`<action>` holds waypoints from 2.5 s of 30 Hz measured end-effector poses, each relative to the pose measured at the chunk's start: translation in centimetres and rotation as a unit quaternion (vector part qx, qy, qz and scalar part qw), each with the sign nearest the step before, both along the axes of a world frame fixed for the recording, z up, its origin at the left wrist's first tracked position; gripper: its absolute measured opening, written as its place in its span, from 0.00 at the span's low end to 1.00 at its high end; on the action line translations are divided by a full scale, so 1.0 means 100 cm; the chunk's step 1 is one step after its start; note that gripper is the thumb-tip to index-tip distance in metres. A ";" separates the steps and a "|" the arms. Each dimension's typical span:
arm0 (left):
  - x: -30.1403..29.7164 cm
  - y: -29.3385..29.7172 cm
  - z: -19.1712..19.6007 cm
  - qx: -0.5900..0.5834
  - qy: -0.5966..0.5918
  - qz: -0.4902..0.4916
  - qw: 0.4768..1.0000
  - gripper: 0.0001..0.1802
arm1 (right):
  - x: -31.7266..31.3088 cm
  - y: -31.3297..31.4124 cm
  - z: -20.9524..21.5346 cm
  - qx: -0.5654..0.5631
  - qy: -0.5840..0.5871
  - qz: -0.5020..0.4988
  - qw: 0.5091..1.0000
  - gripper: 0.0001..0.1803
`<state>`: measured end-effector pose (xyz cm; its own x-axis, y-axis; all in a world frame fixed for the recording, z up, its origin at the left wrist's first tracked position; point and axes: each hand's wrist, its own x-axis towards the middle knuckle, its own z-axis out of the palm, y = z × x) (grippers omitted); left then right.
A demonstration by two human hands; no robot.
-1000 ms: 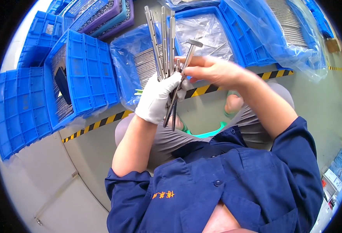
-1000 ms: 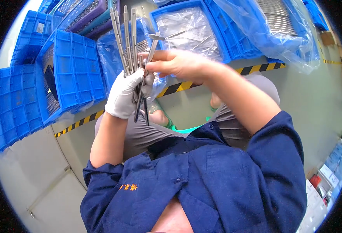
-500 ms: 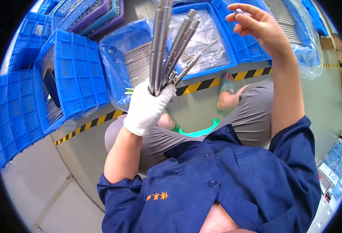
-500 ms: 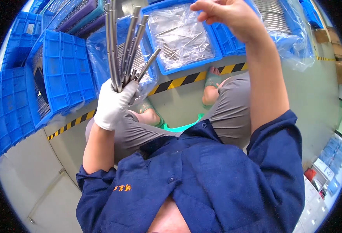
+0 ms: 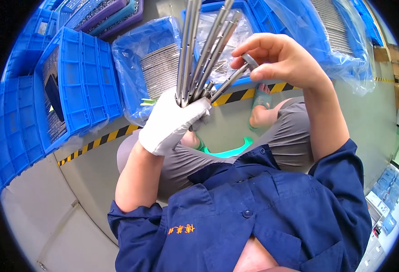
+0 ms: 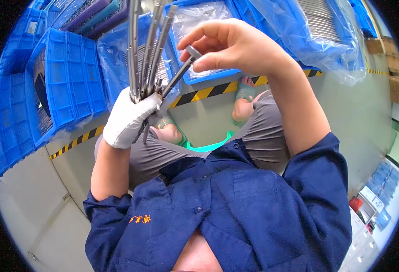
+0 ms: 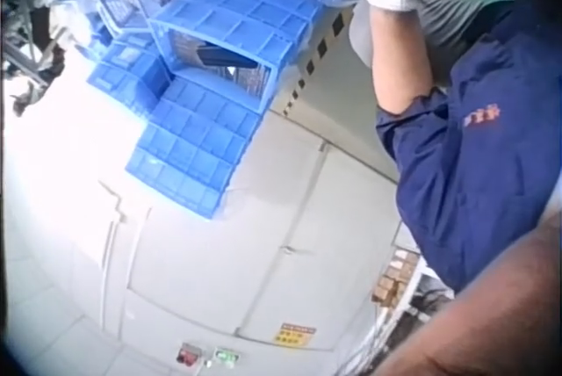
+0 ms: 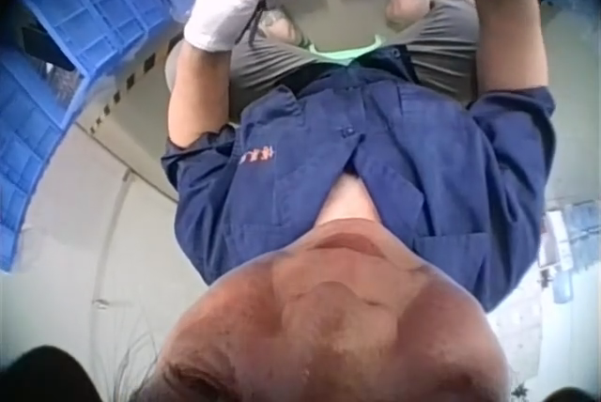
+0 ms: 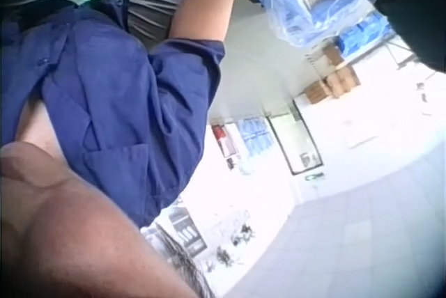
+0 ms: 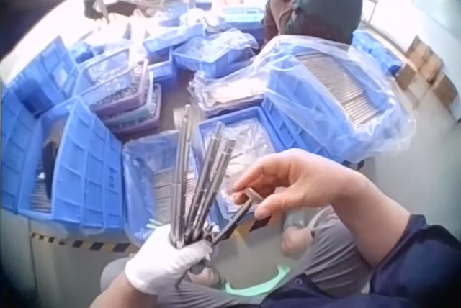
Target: Inspecting and sorting metal rods in a manufacturing environment.
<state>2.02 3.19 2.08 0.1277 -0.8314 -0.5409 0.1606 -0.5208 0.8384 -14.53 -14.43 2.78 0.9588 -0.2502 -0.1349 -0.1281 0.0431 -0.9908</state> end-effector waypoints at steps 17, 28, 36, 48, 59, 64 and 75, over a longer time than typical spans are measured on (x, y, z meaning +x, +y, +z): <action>-0.018 0.001 -0.012 -0.106 -0.192 0.050 0.974 0.08 | 0.014 0.021 0.008 -0.067 0.175 -0.068 0.980 0.15; -0.011 0.006 -0.009 -0.022 0.122 0.011 0.992 0.10 | -0.024 -0.047 0.001 -0.066 -0.114 -0.126 0.983 0.15; -0.011 0.000 -0.008 -0.027 0.073 0.018 0.997 0.09 | -0.002 -0.004 -0.019 0.052 -0.027 -0.057 0.997 0.20; -0.010 0.002 -0.006 -0.011 0.066 0.005 0.998 0.07 | -0.002 -0.004 -0.013 0.047 -0.035 0.023 0.998 0.20; -0.021 -0.004 -0.015 -0.145 -0.157 0.039 0.976 0.10 | 0.007 0.017 -0.001 -0.056 0.178 -0.083 0.979 0.14; -0.008 -0.002 -0.009 -0.024 0.018 -0.008 1.000 0.08 | -0.006 -0.008 0.004 -0.078 0.039 -0.128 0.988 0.13; -0.016 -0.008 -0.006 -0.058 -0.032 -0.052 0.996 0.15 | -0.003 -0.019 -0.012 0.052 -0.141 -0.162 0.975 0.17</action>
